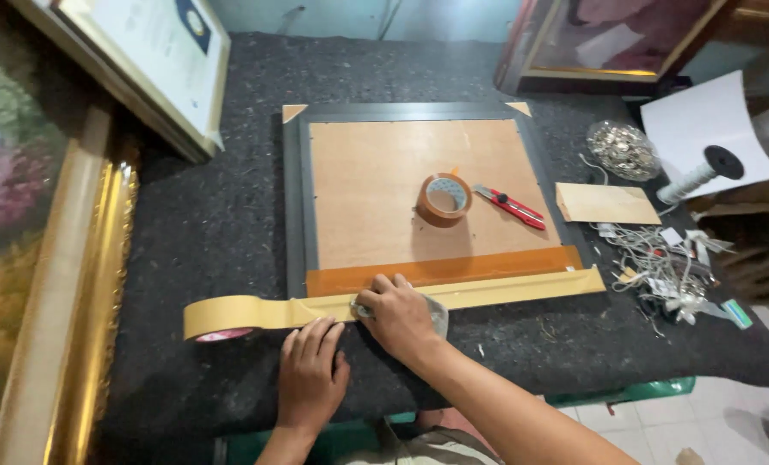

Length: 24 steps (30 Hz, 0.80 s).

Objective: Applying adhesive tape to the back of a picture frame to seal it, using a utility knife to cut the tape and a cloth to smooth it.

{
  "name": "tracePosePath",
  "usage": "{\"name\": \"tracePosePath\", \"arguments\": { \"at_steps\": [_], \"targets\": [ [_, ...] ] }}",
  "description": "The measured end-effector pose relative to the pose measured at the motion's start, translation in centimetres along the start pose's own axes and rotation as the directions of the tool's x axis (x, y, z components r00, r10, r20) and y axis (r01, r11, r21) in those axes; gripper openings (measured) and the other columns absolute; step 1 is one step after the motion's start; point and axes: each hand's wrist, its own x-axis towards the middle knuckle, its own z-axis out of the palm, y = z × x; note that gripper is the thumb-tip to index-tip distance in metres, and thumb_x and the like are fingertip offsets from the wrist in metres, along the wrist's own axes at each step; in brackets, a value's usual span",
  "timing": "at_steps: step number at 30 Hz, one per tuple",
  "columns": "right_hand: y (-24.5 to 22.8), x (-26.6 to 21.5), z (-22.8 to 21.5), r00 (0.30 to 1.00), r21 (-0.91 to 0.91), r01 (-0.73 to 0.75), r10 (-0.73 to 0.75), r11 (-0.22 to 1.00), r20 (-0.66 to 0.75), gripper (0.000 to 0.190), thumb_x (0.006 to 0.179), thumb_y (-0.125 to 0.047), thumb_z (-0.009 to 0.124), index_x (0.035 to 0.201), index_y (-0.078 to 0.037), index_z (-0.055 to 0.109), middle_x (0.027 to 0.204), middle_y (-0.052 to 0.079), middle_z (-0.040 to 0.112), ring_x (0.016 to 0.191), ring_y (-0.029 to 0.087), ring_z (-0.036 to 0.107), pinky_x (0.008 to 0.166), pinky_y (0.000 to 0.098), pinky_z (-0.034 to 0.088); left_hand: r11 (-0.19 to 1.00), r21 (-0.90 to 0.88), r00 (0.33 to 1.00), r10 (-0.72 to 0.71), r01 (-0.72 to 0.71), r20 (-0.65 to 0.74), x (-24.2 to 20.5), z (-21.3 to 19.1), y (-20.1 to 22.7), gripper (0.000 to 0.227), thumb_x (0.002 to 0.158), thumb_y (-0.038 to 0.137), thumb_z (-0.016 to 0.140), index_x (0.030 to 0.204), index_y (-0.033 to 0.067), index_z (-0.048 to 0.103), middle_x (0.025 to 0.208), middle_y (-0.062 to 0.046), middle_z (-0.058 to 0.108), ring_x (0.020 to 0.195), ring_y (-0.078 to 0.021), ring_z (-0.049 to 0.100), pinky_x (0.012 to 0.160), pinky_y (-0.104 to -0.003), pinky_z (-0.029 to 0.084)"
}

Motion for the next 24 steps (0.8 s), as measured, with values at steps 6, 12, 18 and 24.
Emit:
{"name": "tracePosePath", "arguments": {
  "at_steps": [6,12,18,24],
  "targets": [
    [-4.9,3.9,2.6,0.998,0.129,0.044,-0.050,0.991,0.044,0.015,0.079,-0.023,0.058,0.088,-0.014,0.064,0.087,0.005,0.052,0.075,0.028,0.045,0.059,0.0388,0.042,0.988,0.015,0.988,-0.157,0.157,-0.010,-2.6,-2.2,-2.0,0.039,0.080,0.017,0.050,0.119,0.0091,0.048,0.125,-0.006,0.046,0.116,-0.0259,0.041,0.096,-0.044,0.035],
    [-6.4,6.1,1.4,0.976,0.071,0.100,-0.112,0.992,0.188,0.021,0.081,-0.022,0.055,0.099,-0.020,0.065,0.091,0.005,0.054,0.080,0.029,0.048,0.064,0.0390,0.042,0.988,0.008,0.987,-0.153,0.153,-0.039,-2.6,-1.8,-2.2,0.035,0.080,0.017,0.051,0.113,0.0047,0.053,0.123,-0.009,0.048,0.114,-0.0279,0.042,0.094,-0.044,0.036],
    [-7.0,3.2,1.3,0.958,0.107,0.205,-0.222,0.973,0.183,0.021,0.081,-0.027,0.053,0.099,-0.022,0.064,0.095,0.005,0.052,0.083,0.031,0.045,0.060,0.0418,0.042,0.989,-0.011,0.977,-0.145,0.145,-0.153,-3.0,-1.8,-2.1,0.021,0.079,0.015,0.049,0.097,0.0050,0.056,0.104,-0.011,0.053,0.104,-0.0291,0.048,0.092,-0.044,0.038],
    [-5.1,1.7,-0.4,0.959,0.088,0.268,-0.274,0.959,0.066,0.018,0.077,-0.022,0.059,0.094,-0.024,0.065,0.094,0.004,0.054,0.083,0.028,0.047,0.057,0.0403,0.044,0.988,0.057,0.982,-0.136,0.144,-0.128,-2.8,-1.9,-2.0,0.022,0.077,0.015,0.051,0.097,0.0060,0.055,0.101,-0.009,0.055,0.100,-0.0268,0.050,0.089,-0.042,0.039]
  ]
}}
